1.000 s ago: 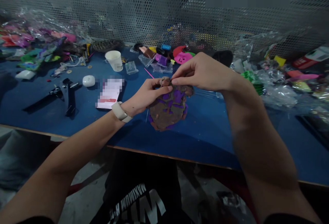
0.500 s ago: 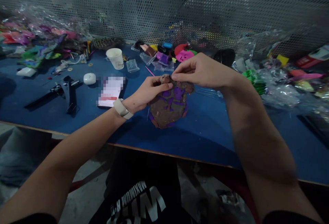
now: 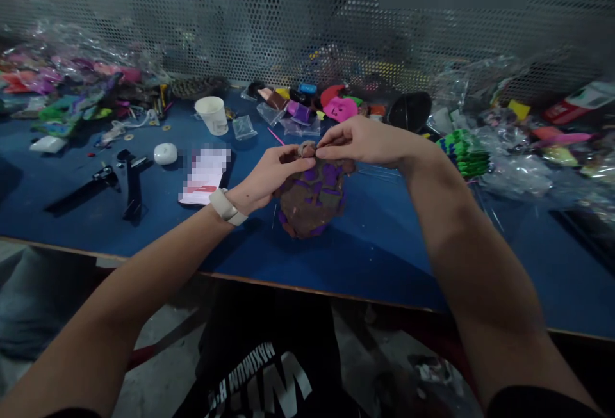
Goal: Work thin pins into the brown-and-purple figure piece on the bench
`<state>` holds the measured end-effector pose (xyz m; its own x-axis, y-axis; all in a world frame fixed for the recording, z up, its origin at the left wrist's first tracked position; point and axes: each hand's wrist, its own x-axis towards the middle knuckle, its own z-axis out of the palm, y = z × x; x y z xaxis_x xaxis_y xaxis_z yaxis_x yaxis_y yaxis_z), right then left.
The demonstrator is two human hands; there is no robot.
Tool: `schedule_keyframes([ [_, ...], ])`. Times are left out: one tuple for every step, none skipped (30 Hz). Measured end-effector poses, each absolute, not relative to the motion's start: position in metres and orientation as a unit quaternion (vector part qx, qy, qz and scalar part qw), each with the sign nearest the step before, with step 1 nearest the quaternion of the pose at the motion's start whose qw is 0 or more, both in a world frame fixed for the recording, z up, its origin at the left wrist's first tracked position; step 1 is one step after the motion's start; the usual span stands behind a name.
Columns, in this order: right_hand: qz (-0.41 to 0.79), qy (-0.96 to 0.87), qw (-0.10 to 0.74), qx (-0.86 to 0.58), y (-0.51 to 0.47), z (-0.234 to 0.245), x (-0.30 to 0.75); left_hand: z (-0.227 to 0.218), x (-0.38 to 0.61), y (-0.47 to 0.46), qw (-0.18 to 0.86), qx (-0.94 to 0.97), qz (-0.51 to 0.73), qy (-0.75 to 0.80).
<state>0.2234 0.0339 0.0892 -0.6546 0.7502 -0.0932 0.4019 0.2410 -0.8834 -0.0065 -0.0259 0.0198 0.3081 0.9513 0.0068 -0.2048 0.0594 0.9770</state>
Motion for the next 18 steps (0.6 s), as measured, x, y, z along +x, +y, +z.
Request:
schedule_keyframes([
  [0.493,-0.765,0.171,-0.378,0.035,0.089,0.225,0.019,-0.007,-0.026,0.624,0.512,0.459,0.371],
  [0.495,-0.761,0.167,-0.384,0.036,0.089,0.226,0.019,-0.007,-0.026,0.619,0.515,0.46,0.375],
  [0.498,-0.756,0.167,-0.391,0.037,0.089,0.226,0.018,-0.007,-0.026,0.614,0.517,0.46,0.379],
  [0.501,-0.75,0.17,-0.396,0.038,0.088,0.227,0.017,-0.007,-0.026,0.611,0.518,0.461,0.382],
  [0.505,-0.746,0.174,-0.399,0.04,0.087,0.228,0.017,-0.007,-0.026,0.611,0.517,0.461,0.384],
  [0.509,-0.742,0.179,-0.398,0.042,0.086,0.229,0.016,-0.007,-0.025,0.613,0.515,0.46,0.384],
  [0.512,-0.74,0.184,-0.395,0.044,0.084,0.23,0.016,-0.007,-0.025,0.619,0.511,0.458,0.382],
  [0.516,-0.738,0.187,-0.392,0.047,0.081,0.231,0.015,-0.006,-0.025,0.624,0.508,0.456,0.38],
  [0.517,-0.737,0.193,-0.391,0.049,0.079,0.232,0.015,-0.006,-0.024,0.628,0.507,0.453,0.379],
  [0.515,-0.735,0.202,-0.392,0.053,0.075,0.233,0.015,-0.006,-0.024,0.627,0.509,0.45,0.381],
  [0.513,-0.732,0.212,-0.395,0.056,0.071,0.234,0.014,-0.006,-0.024,0.623,0.513,0.447,0.385],
  [0.509,-0.729,0.221,-0.4,0.059,0.067,0.234,0.013,-0.005,-0.023,0.615,0.52,0.445,0.392],
  [0.507,-0.727,0.224,-0.406,0.061,0.063,0.234,0.012,-0.005,-0.023,0.606,0.525,0.444,0.399],
  [0.504,-0.724,0.229,-0.412,0.064,0.06,0.234,0.01,-0.005,-0.022,0.599,0.529,0.444,0.406],
  [0.502,-0.722,0.232,-0.416,0.065,0.057,0.233,0.009,-0.005,-0.021,0.595,0.531,0.444,0.409],
  [0.5,-0.72,0.234,-0.419,0.066,0.054,0.232,0.007,-0.005,-0.02,0.593,0.531,0.445,0.411],
  [0.5,-0.719,0.235,-0.422,0.066,0.052,0.231,0.005,-0.005,-0.019,0.592,0.53,0.447,0.41],
  [0.499,-0.718,0.235,-0.424,0.066,0.052,0.23,0.003,-0.006,-0.018,0.592,0.531,0.448,0.41],
])
